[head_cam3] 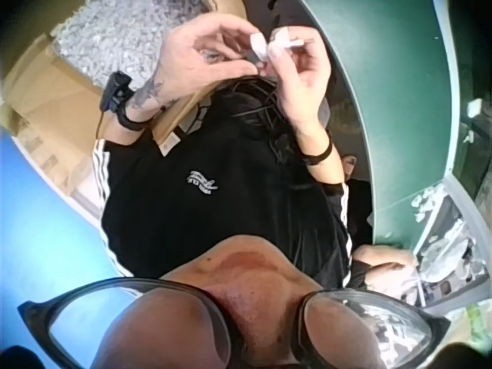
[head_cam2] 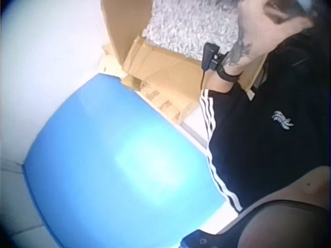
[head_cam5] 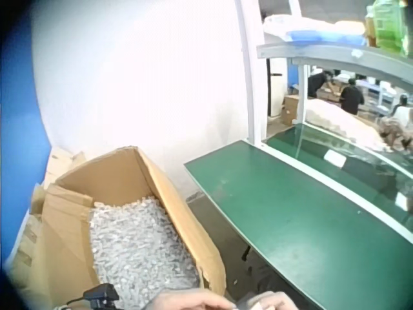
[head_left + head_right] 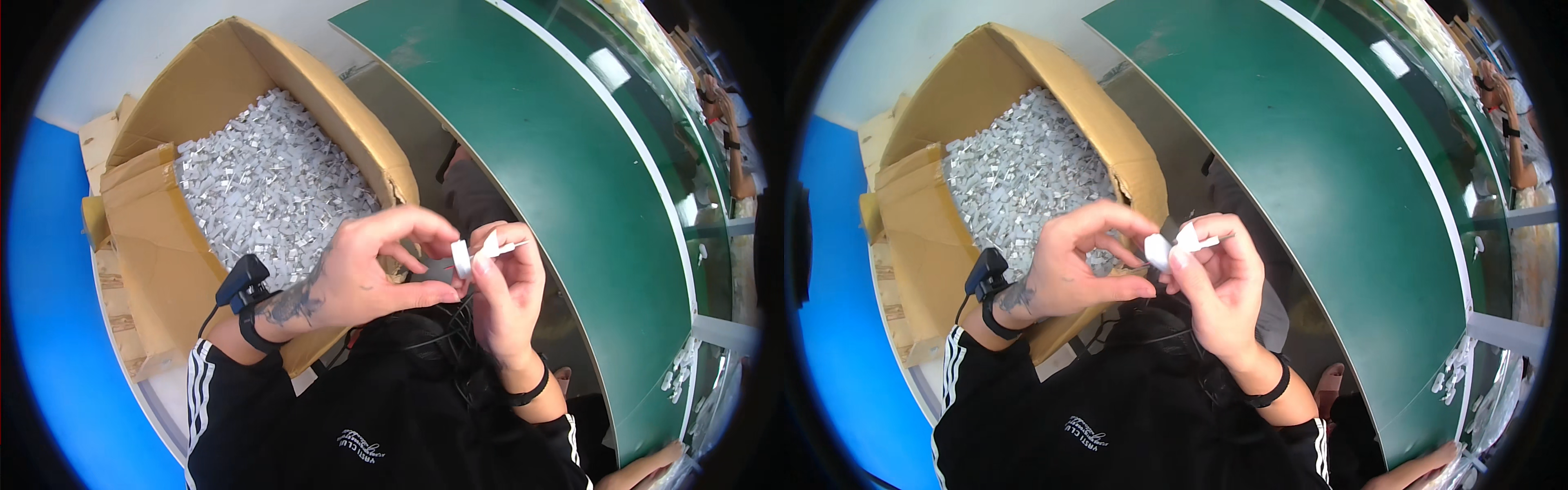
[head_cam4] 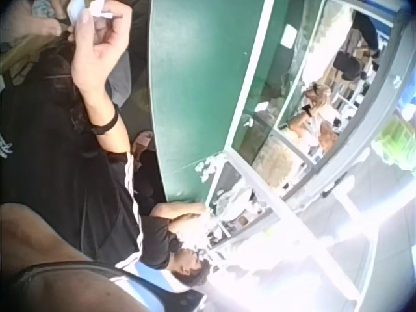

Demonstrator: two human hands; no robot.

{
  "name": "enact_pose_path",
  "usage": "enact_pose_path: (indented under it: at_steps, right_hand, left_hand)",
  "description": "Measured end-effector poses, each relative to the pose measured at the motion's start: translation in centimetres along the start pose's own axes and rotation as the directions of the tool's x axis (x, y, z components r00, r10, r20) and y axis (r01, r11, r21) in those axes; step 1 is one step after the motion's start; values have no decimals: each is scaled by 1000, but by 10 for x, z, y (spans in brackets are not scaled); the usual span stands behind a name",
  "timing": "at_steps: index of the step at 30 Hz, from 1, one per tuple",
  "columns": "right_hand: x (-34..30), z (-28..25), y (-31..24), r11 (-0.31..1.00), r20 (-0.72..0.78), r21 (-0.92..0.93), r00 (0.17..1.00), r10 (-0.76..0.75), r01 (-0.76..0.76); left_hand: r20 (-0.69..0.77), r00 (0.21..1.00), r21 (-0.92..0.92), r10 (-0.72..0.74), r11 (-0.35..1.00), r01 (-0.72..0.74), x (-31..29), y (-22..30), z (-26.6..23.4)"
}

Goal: Manually assembling small white plastic components by snapping them together at a factory workbench.

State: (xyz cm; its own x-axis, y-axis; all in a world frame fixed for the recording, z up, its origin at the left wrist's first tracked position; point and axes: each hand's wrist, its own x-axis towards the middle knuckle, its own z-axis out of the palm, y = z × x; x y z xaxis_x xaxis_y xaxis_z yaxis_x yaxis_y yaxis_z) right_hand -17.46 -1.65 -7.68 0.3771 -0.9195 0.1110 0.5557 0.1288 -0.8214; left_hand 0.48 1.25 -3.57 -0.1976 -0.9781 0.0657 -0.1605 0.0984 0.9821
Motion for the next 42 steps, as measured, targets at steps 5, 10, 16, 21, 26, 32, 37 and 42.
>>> enact_pose_path:
  at_steps: [5,10,16,21,26,32,37,42]
  right_hand:
    - [-13,-21,-14,995,98,-98,995,13,-4]
    - [-25,-34,-32,989,67,-148,997,36,-26]
    - [-29,-44,-25,971,117,-235,993,-21,48]
    - [-37,-42,-22,989,18,-135,998,-53,55]
    - [-48,-42,-13,958,-93,-278,990,-105,75]
    - [-53,-50,-11,966,-17,-233,992,-122,114]
    - [-55,-47,-11,988,-52,-148,997,-49,41]
    - [-55,-46,-8,995,-28,-96,999,-26,23]
  left_hand:
    - [-69,969,183,237,958,-221,3,6,15]
    - [59,876,453,479,769,-450,0,-3,23]
    - [123,847,557,517,671,-490,-5,2,27]
    - [-24,948,164,316,937,-308,3,4,35]
    - [-73,942,122,327,940,-317,3,-6,48]
    - [40,885,67,464,883,-465,12,-14,46]
    - [97,873,-8,478,877,-480,18,-17,44]
    - [110,907,-133,406,911,-391,14,-18,43]
